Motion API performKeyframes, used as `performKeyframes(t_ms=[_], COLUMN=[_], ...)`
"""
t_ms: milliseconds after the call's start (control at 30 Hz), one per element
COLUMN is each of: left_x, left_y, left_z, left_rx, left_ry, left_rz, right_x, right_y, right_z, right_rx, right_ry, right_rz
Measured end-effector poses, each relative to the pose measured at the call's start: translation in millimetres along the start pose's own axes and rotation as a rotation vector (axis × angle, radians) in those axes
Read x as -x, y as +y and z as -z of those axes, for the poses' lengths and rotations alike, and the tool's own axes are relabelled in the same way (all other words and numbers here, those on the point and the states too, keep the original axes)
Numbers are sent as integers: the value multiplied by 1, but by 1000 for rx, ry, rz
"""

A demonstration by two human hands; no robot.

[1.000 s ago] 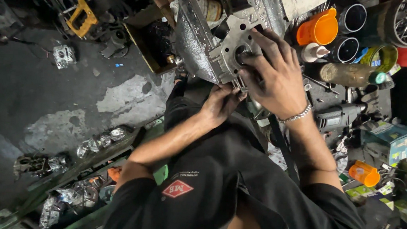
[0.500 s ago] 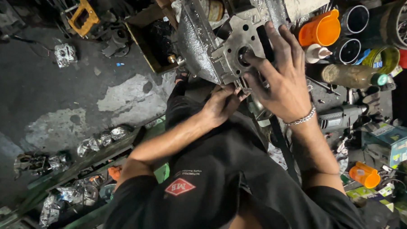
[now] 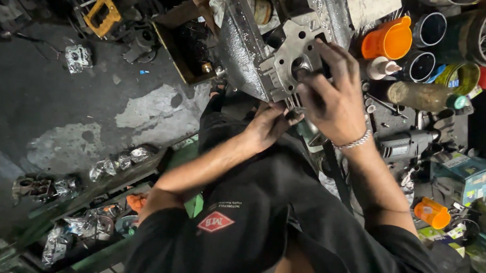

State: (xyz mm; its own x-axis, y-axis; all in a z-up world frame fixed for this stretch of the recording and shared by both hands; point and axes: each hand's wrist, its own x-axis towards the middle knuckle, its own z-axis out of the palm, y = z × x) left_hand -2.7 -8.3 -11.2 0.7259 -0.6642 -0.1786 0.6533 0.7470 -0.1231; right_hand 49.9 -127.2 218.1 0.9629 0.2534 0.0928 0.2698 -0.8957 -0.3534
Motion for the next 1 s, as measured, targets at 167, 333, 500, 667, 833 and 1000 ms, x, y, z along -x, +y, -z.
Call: performKeyframes(t_ms=[167,333,500,667,833,1000], left_x=[2,0,1,0,-3,8], left_y=[-4,-6,-5,-10,-19,-52], left_z=[1,-4,-10,-3,27,77], left_rx=[-83,-106,-44,-58,-43,-64], left_ry=[25,60,89,94,91,207], left_rz=[-39,-26,10,32,185,376], right_x=[2,2,-3,-3,-3,-2], right_y=[0,-3,-5,-5,-9,6], right_z=[9,-1,10,10,-10,0], right_rx=[14,77,132,107,174,163], right_ry=[-105,-57,-138,-190,-87,-169], right_rz=[21,17,35,6,-38,-78])
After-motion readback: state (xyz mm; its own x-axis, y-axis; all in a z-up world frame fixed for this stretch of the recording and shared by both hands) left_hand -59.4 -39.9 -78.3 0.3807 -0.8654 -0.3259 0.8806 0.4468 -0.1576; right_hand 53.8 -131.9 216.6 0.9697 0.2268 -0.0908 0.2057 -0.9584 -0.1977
